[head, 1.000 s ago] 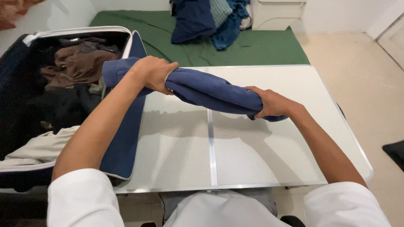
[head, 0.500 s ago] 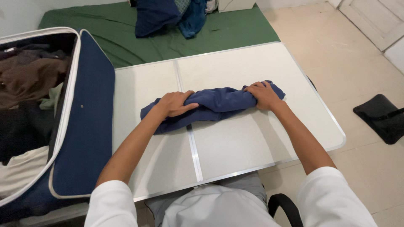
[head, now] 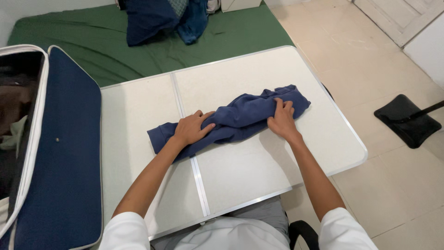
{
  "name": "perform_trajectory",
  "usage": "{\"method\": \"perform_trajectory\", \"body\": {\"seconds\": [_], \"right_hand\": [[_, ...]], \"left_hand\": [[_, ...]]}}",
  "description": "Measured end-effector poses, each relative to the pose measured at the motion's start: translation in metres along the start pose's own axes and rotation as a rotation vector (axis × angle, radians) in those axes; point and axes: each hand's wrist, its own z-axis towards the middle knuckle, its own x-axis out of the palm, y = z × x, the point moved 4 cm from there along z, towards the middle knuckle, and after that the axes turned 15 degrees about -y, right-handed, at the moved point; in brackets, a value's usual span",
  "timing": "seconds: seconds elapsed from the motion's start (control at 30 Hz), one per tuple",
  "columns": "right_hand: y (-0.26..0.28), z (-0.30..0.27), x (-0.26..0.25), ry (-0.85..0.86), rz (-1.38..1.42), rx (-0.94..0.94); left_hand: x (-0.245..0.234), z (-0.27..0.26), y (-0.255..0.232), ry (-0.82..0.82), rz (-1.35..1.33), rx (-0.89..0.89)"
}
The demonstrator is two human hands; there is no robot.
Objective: The person unzips a blue suitcase on a table and removes several items of clothing, including a blue shirt, a black t-shirt, a white jacket, and a tan t-shirt, placing them one by one onto the table surface.
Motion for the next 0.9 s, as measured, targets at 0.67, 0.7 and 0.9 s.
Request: {"method": "perform_trajectory", "body": {"seconds": [0.67,0.7,0.9], "right_hand": [[0.016,0.003,0.043,-0.163,0.099,0.225],[0.011,0.005,0.048,-0.180,0.077,0.219],[-0.017,0.014,0.064,-0.268,-0.031,-0.023]], "left_hand": [[0.088,0.022,-0.126,-0.034,-0.145,-0.386],[0.096,0.024,-0.124,-0.022,-0.181,-0.355],[0.145,0.046,-0.102,0.170,-0.378,-0.208]]}}
